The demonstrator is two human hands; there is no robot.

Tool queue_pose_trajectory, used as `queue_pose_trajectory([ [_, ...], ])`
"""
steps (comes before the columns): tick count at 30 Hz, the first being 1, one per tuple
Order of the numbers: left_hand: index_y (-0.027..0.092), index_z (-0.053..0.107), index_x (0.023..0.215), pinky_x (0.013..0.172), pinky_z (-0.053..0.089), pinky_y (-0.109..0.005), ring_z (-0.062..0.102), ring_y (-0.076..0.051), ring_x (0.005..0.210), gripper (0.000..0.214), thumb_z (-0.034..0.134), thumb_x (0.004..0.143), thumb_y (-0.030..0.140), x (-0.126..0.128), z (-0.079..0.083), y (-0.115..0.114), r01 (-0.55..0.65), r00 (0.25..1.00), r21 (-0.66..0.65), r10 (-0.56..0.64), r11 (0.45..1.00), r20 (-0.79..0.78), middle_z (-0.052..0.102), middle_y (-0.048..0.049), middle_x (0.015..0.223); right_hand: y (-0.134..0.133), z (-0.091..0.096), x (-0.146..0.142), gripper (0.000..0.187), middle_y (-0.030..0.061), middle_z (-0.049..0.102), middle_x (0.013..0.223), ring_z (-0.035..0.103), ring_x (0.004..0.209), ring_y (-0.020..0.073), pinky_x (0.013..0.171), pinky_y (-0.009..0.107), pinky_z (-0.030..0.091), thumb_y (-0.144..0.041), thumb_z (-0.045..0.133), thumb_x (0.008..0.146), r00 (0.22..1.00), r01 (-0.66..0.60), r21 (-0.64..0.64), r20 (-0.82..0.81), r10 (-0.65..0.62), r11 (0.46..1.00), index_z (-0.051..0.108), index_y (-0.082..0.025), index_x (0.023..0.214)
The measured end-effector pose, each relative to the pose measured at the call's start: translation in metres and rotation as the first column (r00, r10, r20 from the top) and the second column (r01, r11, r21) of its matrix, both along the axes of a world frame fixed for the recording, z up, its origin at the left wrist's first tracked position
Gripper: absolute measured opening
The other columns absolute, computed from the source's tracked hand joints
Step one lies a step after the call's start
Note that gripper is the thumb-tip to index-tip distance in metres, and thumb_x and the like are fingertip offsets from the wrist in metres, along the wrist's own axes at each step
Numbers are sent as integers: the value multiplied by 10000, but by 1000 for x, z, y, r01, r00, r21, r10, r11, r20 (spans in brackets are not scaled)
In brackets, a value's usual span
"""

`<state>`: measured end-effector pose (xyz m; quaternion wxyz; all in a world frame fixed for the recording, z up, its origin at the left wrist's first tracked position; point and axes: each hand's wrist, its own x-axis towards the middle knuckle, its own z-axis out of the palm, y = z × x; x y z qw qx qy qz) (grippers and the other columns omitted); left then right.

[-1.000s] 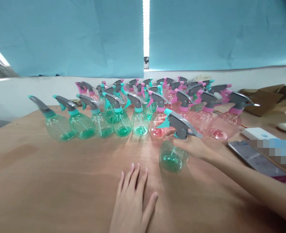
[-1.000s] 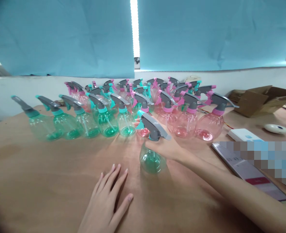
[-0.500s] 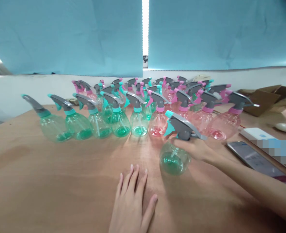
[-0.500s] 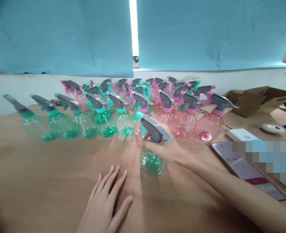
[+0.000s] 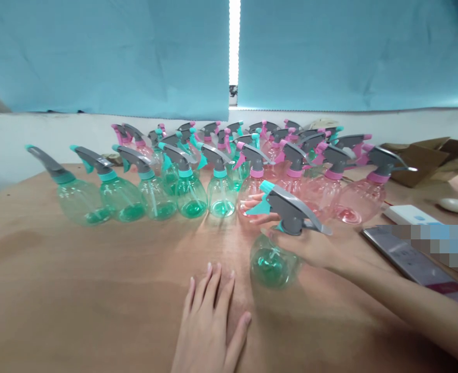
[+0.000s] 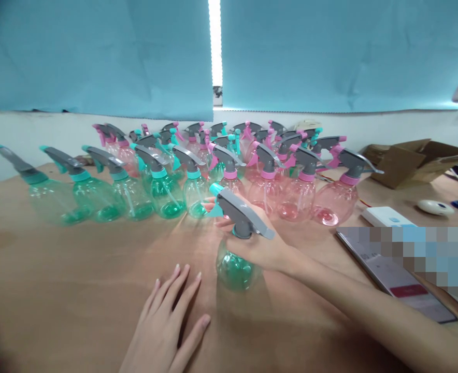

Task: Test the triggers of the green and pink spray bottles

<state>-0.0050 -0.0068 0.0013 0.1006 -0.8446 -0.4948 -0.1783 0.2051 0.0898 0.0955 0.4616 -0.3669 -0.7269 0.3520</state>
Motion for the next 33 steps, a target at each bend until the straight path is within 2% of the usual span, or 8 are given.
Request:
queue_pose_trajectory([
  [6, 169, 430, 1389, 1032, 386, -533, 470, -323, 1288, 504, 472, 948, 409, 0, -2, 1, -6, 1000, -6, 6, 1000, 27, 502, -136, 1413, -1, 3, 1, 387, 34, 726, 867, 703, 831, 232, 728, 378, 579, -184, 529, 669, 997, 25, -18, 72, -24, 1000, 659, -248, 1029],
  [11, 175, 447, 1381, 1037, 381, -543, 463, -321, 1293, 498, 471, 950, 424, 0, 1, 4, 7, 999, -39, -5, 999, 38, 504, -123, 1413, -1, 3, 0, 345, 22, 697, 697, 699, 753, 231, 605, 320, 560, -237, 520, 661, 990, 86, 24, 109, -88, 996, 658, -239, 977],
  [15, 175, 458, 1375, 1035, 372, -575, 447, -331, 1306, 494, 479, 941, 411, 1, 3, 8, -15, 999, -100, 20, 995, 46, 494, -127, 1421, 0, 0, 1, 329, 38, 697, 745, 688, 714, 222, 539, 298, 536, -265, 520, 657, 989, 92, -15, 118, -90, 996, 649, -230, 958],
  [24, 179, 431, 1397, 1063, 344, -570, 398, -319, 1345, 512, 466, 946, 417, 0, 7, 14, -20, 997, -172, 33, 985, 73, 457, -124, 1451, 1, -4, 3, 112, 64, 687, 704, 644, 619, 208, 497, 317, 517, -307, 524, 615, 979, 149, -33, 145, -143, 988, 584, -223, 660],
  [30, 178, 445, 1384, 1063, 331, -582, 410, -324, 1336, 500, 461, 949, 425, 1, 7, 16, -19, 996, -168, 34, 986, 86, 481, -129, 1432, 1, -1, 2, 221, 74, 689, 771, 657, 658, 218, 523, 332, 531, -311, 505, 615, 975, 150, -63, 172, -137, 987, 627, -217, 773],
  [33, 182, 440, 1388, 1080, 317, -557, 403, -309, 1342, 494, 450, 957, 421, 2, 6, 14, -22, 995, -163, 37, 986, 88, 478, -124, 1435, 0, 0, 2, 204, 62, 674, 757, 660, 667, 215, 544, 332, 538, -318, 501, 625, 976, 135, -70, 179, -121, 988, 610, -221, 768],
])
